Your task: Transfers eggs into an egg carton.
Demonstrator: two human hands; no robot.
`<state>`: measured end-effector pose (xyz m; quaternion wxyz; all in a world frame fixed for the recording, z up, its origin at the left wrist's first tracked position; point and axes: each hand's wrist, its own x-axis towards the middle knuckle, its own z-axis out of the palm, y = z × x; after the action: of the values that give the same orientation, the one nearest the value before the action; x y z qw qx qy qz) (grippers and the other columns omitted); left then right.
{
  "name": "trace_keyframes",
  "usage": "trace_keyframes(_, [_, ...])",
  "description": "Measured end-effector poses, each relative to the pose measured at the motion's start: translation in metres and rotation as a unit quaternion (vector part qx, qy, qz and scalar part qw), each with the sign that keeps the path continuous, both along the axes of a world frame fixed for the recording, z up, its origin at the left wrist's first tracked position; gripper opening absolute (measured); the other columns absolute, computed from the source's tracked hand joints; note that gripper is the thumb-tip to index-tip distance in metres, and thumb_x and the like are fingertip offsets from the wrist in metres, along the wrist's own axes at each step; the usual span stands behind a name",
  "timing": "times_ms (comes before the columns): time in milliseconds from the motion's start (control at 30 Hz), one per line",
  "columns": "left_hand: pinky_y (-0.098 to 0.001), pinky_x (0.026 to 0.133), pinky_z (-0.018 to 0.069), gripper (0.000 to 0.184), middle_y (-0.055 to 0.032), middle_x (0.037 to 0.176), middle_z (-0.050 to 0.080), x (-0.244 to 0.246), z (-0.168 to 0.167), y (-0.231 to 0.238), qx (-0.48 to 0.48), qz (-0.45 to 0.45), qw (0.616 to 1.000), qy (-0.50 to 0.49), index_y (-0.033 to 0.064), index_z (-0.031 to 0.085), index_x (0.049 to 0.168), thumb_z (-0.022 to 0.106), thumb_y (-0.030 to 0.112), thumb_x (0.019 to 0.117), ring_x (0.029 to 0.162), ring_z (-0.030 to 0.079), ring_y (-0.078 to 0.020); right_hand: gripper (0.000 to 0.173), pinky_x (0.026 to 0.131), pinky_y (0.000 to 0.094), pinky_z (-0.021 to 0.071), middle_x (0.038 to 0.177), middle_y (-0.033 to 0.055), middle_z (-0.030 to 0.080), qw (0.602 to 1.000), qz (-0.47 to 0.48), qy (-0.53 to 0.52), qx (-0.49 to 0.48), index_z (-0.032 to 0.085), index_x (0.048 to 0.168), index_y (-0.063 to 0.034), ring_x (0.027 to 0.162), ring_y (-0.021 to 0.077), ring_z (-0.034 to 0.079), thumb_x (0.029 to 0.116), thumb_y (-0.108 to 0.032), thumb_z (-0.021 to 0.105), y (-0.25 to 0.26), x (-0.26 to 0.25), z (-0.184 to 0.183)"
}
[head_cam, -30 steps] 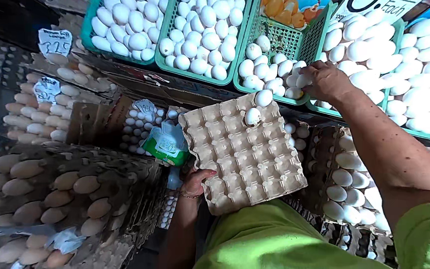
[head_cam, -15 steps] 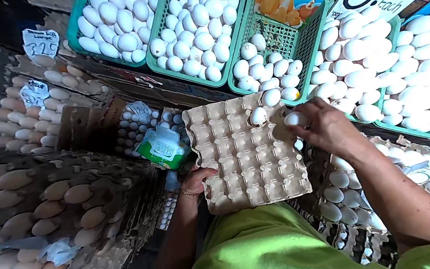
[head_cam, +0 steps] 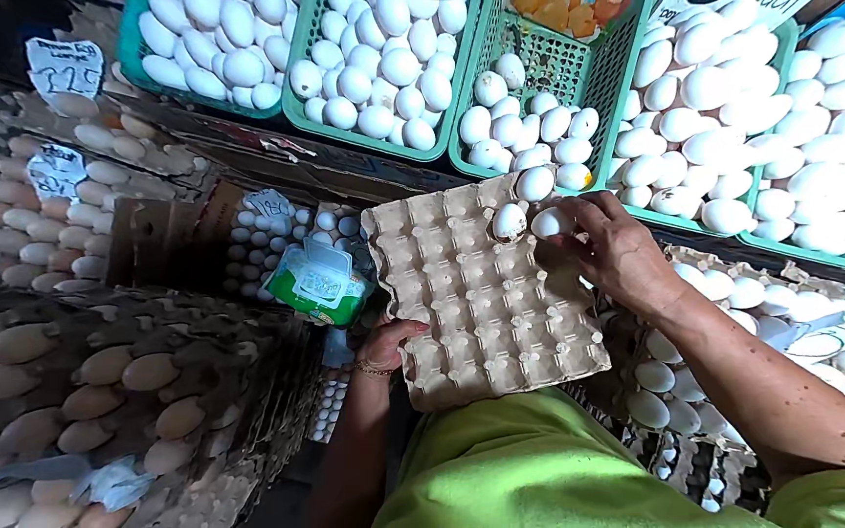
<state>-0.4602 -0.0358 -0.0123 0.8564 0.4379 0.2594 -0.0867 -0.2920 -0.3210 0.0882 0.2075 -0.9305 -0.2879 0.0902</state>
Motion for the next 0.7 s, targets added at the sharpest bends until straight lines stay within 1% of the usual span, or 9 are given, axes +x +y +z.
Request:
trace_keyframes(100, [-0.0252, 0.074, 0.0620, 0.030, 0.0000, 0.084, 0.077, 0.001, 0.000, 0.000, 0.001, -0.005, 1.000, 0.006, 0.0098, 0.065, 0.096, 0.060, -0.009, 0.0725, 0.078, 0.074, -0.0060, 0.034, 0.087, 0.0492, 0.0590, 0.116, 0.0224, 0.066, 0.999, 0.005, 0.009, 0.033, 0.062, 0.131, 0.0022, 0.097, 0.0346, 0.070, 0.0989, -0.010, 0.066, -0.005, 0.000, -0.009])
trace_keyframes(233, [-0.0265, 0.074, 0.0621, 0.028, -0.0018, 0.085, 0.077, 0.001, -0.003, 0.000, -0.006, -0.007, 1.000, 0.007, 0.0090, 0.066, 0.095, 0.061, -0.007, 0.0721, 0.078, 0.074, -0.0074, 0.039, 0.096, 0.0517, 0.0546, 0.122, 0.0240, 0.064, 0.997, -0.051, 0.007, 0.058, 0.062, 0.133, 0.0004, 0.110, 0.0379, 0.065, 0.0989, -0.018, 0.066, -0.007, -0.003, -0.017])
trace_keyframes(333, [-0.0254, 0.074, 0.0618, 0.030, -0.0005, 0.084, 0.077, -0.001, 0.000, 0.000, -0.011, 0.002, 1.000, -0.003, 0.0109, 0.067, 0.093, 0.062, -0.008, 0.0704, 0.078, 0.074, -0.0064, 0.054, 0.094, 0.0551, 0.0537, 0.131, 0.0250, 0.058, 0.982, -0.146, 0.112, 0.041, 0.049, 0.146, -0.0034, 0.114, 0.0374, 0.063, 0.1008, -0.029, 0.066, -0.016, -0.008, -0.025])
trace_keyframes(400, [-0.0244, 0.075, 0.0616, 0.032, 0.0006, 0.084, 0.077, -0.002, 0.002, 0.000, -0.017, 0.004, 1.000, -0.011, 0.0121, 0.068, 0.093, 0.062, -0.009, 0.0702, 0.078, 0.074, -0.0054, 0.057, 0.095, 0.0570, 0.0528, 0.135, 0.0228, 0.058, 0.953, -0.199, 0.220, 0.062, 0.042, 0.151, -0.0067, 0.113, 0.0354, 0.065, 0.1044, -0.036, 0.058, -0.019, -0.015, -0.033])
trace_keyframes(500, [-0.0246, 0.075, 0.0615, 0.030, 0.0004, 0.084, 0.077, -0.005, 0.001, 0.001, -0.018, 0.000, 1.000, -0.017, 0.0117, 0.068, 0.093, 0.063, -0.007, 0.0702, 0.077, 0.073, -0.0061, 0.058, 0.086, 0.0453, 0.0565, 0.119, 0.0132, 0.068, 0.889, -0.262, 0.343, 0.153, 0.038, 0.154, -0.0159, 0.098, 0.0218, 0.068, 0.1050, -0.041, 0.056, -0.011, -0.027, -0.032])
trace_keyframes(567, [-0.0246, 0.075, 0.0618, 0.027, 0.0006, 0.084, 0.077, -0.012, 0.006, 0.006, -0.028, -0.001, 0.999, -0.036, 0.0131, 0.069, 0.093, 0.067, -0.003, 0.0719, 0.077, 0.074, -0.0059, 0.054, 0.082, 0.0368, 0.0579, 0.114, 0.0095, 0.068, 0.865, -0.271, 0.360, 0.222, 0.040, 0.153, -0.0148, 0.092, 0.0151, 0.068, 0.1047, -0.029, 0.059, -0.005, -0.032, -0.032])
trace_keyframes(600, [-0.0234, 0.076, 0.0616, 0.024, 0.0023, 0.085, 0.078, -0.017, 0.011, 0.010, -0.031, 0.001, 0.998, -0.054, 0.0156, 0.072, 0.093, 0.074, 0.005, 0.0726, 0.078, 0.073, -0.0044, 0.053, 0.081, 0.0339, 0.0591, 0.112, 0.0077, 0.069, 0.859, -0.270, 0.359, 0.245, 0.041, 0.152, -0.0137, 0.090, 0.0129, 0.069, 0.1038, -0.025, 0.060, -0.002, -0.034, -0.032])
trace_keyframes(667, [-0.0183, 0.080, 0.0593, 0.030, 0.0080, 0.089, 0.077, -0.028, 0.029, 0.021, -0.019, 0.037, 0.995, -0.094, 0.0216, 0.076, 0.097, 0.087, 0.038, 0.0749, 0.084, 0.072, 0.0013, 0.052, 0.080, 0.0313, 0.0595, 0.112, 0.0061, 0.068, 0.847, -0.267, 0.370, 0.272, 0.043, 0.151, -0.0125, 0.089, 0.0112, 0.069, 0.1026, -0.019, 0.061, 0.005, -0.034, -0.028])
trace_keyframes(700, [-0.0151, 0.081, 0.0570, 0.039, 0.0114, 0.091, 0.076, -0.029, 0.040, 0.024, 0.027, 0.092, 0.991, -0.099, 0.0231, 0.071, 0.099, 0.082, 0.052, 0.0764, 0.087, 0.070, 0.0052, 0.050, 0.078, 0.0302, 0.0592, 0.112, 0.0058, 0.068, 0.840, -0.267, 0.379, 0.282, 0.044, 0.150, -0.0110, 0.088, 0.0102, 0.069, 0.1028, -0.017, 0.061, 0.011, -0.033, -0.024])
